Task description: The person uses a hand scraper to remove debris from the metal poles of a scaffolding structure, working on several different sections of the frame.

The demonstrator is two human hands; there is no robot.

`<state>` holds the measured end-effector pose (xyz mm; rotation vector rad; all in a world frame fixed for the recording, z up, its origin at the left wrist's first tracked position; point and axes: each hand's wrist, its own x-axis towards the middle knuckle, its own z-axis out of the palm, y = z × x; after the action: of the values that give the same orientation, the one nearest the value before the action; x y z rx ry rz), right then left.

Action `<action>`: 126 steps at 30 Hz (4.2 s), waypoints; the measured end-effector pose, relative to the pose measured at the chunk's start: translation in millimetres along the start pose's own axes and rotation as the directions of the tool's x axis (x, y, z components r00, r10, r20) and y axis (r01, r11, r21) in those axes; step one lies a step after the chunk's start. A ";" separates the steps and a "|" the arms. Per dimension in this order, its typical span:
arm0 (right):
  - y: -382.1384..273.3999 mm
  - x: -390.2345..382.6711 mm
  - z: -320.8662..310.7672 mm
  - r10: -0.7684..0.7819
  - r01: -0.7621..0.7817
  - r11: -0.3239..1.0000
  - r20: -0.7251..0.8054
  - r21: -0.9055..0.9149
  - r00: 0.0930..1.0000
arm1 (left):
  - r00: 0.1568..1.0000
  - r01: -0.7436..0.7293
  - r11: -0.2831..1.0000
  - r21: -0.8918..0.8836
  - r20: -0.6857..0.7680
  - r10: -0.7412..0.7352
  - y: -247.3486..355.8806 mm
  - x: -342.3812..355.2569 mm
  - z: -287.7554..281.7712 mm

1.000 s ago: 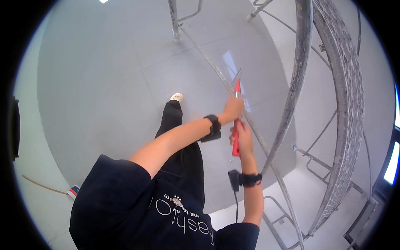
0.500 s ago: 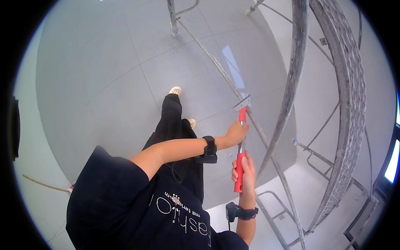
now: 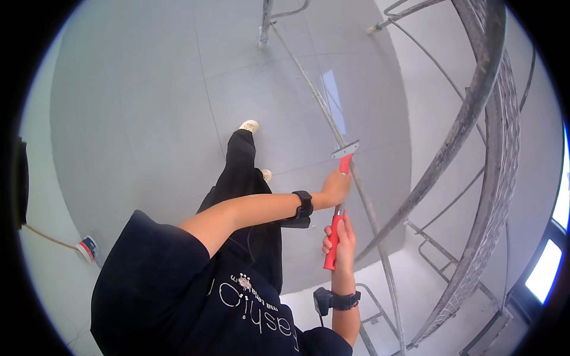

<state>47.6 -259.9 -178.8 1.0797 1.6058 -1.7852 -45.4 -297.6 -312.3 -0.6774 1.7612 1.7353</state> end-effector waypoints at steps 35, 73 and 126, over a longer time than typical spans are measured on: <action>-46.2 -13.6 -21.1 0.152 -0.156 0.983 -0.043 -0.101 0.987 | 0.987 0.137 0.949 -0.285 0.121 -0.107 12.0 -14.9 25.9; -31.2 -38.4 -32.2 -0.097 0.079 0.975 -0.079 -0.206 0.992 | 0.991 -0.088 0.956 -0.280 0.076 0.113 9.1 -24.3 55.1; -56.8 -27.6 -23.9 0.055 -0.058 0.998 -0.078 -0.034 0.995 | 0.993 0.028 0.941 -0.337 0.121 0.014 37.1 -21.5 31.4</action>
<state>23.0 -230.4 -123.3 1.1790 1.6296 -1.6903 -54.7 -265.8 -270.7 -0.6995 1.3888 2.0534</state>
